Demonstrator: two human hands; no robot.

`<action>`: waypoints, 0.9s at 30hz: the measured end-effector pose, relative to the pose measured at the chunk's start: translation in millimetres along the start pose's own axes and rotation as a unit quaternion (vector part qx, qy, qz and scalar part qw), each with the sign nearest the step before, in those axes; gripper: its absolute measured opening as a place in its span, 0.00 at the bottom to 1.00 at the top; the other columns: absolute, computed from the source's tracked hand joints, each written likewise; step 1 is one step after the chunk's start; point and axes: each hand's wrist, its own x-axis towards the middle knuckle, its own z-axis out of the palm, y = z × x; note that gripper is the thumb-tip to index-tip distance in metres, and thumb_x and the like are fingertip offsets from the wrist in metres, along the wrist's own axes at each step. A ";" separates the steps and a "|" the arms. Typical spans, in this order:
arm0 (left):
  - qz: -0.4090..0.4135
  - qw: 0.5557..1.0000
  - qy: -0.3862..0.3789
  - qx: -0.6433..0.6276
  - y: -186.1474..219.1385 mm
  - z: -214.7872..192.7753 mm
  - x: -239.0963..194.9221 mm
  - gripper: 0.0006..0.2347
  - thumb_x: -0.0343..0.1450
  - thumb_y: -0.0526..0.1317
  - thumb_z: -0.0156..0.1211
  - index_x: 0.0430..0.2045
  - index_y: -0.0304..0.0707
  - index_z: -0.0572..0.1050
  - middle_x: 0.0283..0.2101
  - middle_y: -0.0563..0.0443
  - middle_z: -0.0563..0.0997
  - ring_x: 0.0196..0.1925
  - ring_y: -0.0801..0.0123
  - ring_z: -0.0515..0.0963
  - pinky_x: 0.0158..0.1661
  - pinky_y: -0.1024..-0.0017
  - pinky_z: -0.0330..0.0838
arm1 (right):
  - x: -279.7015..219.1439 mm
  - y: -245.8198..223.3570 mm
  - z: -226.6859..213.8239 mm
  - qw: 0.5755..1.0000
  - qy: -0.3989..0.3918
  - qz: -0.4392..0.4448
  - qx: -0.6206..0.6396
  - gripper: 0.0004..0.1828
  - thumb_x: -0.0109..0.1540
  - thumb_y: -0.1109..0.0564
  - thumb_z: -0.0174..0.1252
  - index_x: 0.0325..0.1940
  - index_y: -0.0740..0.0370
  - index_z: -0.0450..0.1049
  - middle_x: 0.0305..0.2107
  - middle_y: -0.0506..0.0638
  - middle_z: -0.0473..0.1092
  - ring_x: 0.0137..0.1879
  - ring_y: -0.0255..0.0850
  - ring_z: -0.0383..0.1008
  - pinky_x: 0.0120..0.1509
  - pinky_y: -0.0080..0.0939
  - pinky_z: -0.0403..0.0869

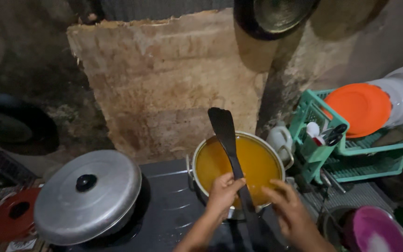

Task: The person stirs a yellow liquid in a pot on a gas stove using a spatula, then moves to the sink to wash a green bowl with a sponge under running water. The person handles pot lids and a spatula during cooking, and a bowl and sponge during washing.

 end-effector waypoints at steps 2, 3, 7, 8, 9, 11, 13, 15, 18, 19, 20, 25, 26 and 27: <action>-0.010 1.000 0.009 0.014 3.5 4.4 2.3 0.08 0.70 0.34 0.62 0.40 0.30 0.81 0.28 0.53 0.83 0.23 0.78 0.77 0.23 0.80 0.66 | 5.0 -7.2 -10.5 0.997 -0.063 -0.045 -0.030 0.39 0.50 0.69 0.62 0.65 0.48 0.70 0.61 0.65 0.61 0.62 0.62 0.68 0.59 0.49 0.71; -0.019 1.000 0.001 0.006 5.1 7.3 2.5 0.07 0.70 0.33 0.62 0.39 0.29 0.80 0.28 0.52 0.83 0.22 0.78 0.77 0.23 0.80 0.66 | 7.8 -10.6 -14.9 0.992 -0.096 -0.066 -0.045 0.41 0.49 0.67 0.68 0.65 0.46 0.70 0.61 0.67 0.59 0.62 0.65 0.67 0.59 0.51 0.71; -0.069 0.997 -0.009 -0.017 15.3 18.8 1.2 0.08 0.70 0.34 0.62 0.38 0.28 0.81 0.27 0.49 0.82 0.19 0.74 0.75 0.20 0.78 0.67 | 16.9 -21.5 -25.3 0.971 -0.137 -0.161 -0.114 0.47 0.43 0.63 0.66 0.68 0.47 0.70 0.54 0.65 0.63 0.58 0.65 0.69 0.59 0.56 0.70; -0.073 0.997 -0.004 -0.009 17.2 23.7 0.5 0.08 0.70 0.33 0.62 0.38 0.28 0.81 0.28 0.50 0.83 0.20 0.75 0.76 0.21 0.78 0.67 | 19.7 -21.6 -26.8 0.970 -0.114 -0.180 -0.119 0.46 0.44 0.64 0.64 0.68 0.48 0.69 0.53 0.64 0.64 0.57 0.63 0.70 0.59 0.55 0.71; -0.077 0.997 0.000 -0.001 18.0 29.1 -0.2 0.07 0.70 0.33 0.62 0.38 0.28 0.81 0.29 0.50 0.84 0.22 0.76 0.78 0.22 0.79 0.68 | 22.7 -19.8 -28.5 0.968 -0.091 -0.198 -0.125 0.44 0.45 0.64 0.62 0.68 0.48 0.69 0.53 0.62 0.65 0.57 0.61 0.71 0.60 0.55 0.71; -0.083 0.996 0.000 -0.016 15.6 38.8 -1.2 0.07 0.70 0.33 0.62 0.38 0.29 0.81 0.30 0.50 0.85 0.24 0.76 0.80 0.23 0.79 0.70 | 25.3 -12.9 -28.6 0.968 -0.098 -0.207 -0.105 0.39 0.50 0.60 0.63 0.68 0.55 0.67 0.53 0.64 0.65 0.57 0.62 0.71 0.60 0.56 0.70; -0.090 0.994 -0.010 -0.061 8.0 44.7 -3.5 0.07 0.71 0.34 0.62 0.38 0.29 0.81 0.30 0.49 0.84 0.25 0.74 0.81 0.25 0.77 0.73 | 23.8 -2.7 -24.9 0.968 -0.104 -0.205 -0.099 0.36 0.54 0.59 0.61 0.68 0.59 0.66 0.54 0.65 0.65 0.57 0.62 0.71 0.59 0.55 0.71; -0.083 0.996 -0.012 -0.035 2.5 42.2 -7.3 0.10 0.74 0.41 0.61 0.37 0.31 0.81 0.28 0.51 0.80 0.23 0.76 0.78 0.23 0.78 0.72 | 23.1 9.2 -18.4 0.969 -0.105 -0.193 -0.111 0.32 0.57 0.61 0.57 0.67 0.58 0.68 0.54 0.65 0.65 0.57 0.60 0.72 0.58 0.53 0.72; -0.005 0.997 -0.024 0.070 1.5 37.1 -10.6 0.14 0.77 0.46 0.60 0.40 0.30 0.81 0.27 0.49 0.79 0.23 0.74 0.76 0.25 0.77 0.71 | 24.7 29.3 -20.0 0.977 -0.131 -0.147 -0.080 0.32 0.56 0.64 0.56 0.66 0.57 0.71 0.55 0.64 0.67 0.56 0.58 0.74 0.54 0.48 0.75; 0.032 0.992 -0.028 0.115 2.7 33.9 -12.5 0.15 0.78 0.47 0.60 0.42 0.30 0.82 0.27 0.48 0.78 0.24 0.73 0.76 0.27 0.76 0.71 | 28.8 35.5 -19.0 0.984 -0.108 -0.136 -0.047 0.29 0.57 0.64 0.57 0.64 0.58 0.72 0.54 0.63 0.68 0.55 0.56 0.75 0.54 0.45 0.76; 0.072 0.976 0.009 0.206 4.1 30.2 -15.5 0.15 0.75 0.46 0.61 0.44 0.31 0.81 0.31 0.46 0.81 0.29 0.68 0.79 0.31 0.72 0.74 | 34.8 41.0 -16.3 0.988 -0.086 -0.124 -0.013 0.25 0.59 0.64 0.57 0.62 0.59 0.73 0.53 0.62 0.70 0.54 0.53 0.77 0.53 0.43 0.77; 0.277 0.771 0.113 0.562 23.2 -2.7 -37.0 0.22 0.68 0.43 0.66 0.52 0.23 0.74 0.57 0.28 0.77 0.63 0.38 0.70 0.61 0.49 0.60 | 49.3 48.8 -13.3 0.996 0.033 -0.067 0.059 0.13 0.61 0.62 0.62 0.51 0.61 0.76 0.44 0.55 0.78 0.50 0.47 0.81 0.54 0.40 0.78; 0.280 0.754 0.124 0.581 27.4 -9.5 -39.3 0.25 0.68 0.43 0.65 0.54 0.21 0.72 0.60 0.28 0.73 0.67 0.38 0.65 0.64 0.48 0.54 | 55.0 51.3 -14.0 0.996 0.033 -0.065 0.048 0.13 0.61 0.62 0.62 0.50 0.62 0.76 0.43 0.56 0.78 0.49 0.47 0.81 0.53 0.40 0.78; 0.283 0.736 0.136 0.599 31.3 -16.4 -40.9 0.27 0.68 0.43 0.65 0.56 0.20 0.69 0.63 0.27 0.69 0.70 0.37 0.59 0.67 0.47 0.48 | 59.1 53.0 -13.3 0.997 0.032 -0.064 0.038 0.13 0.61 0.61 0.62 0.50 0.63 0.76 0.43 0.56 0.78 0.49 0.47 0.81 0.53 0.40 0.77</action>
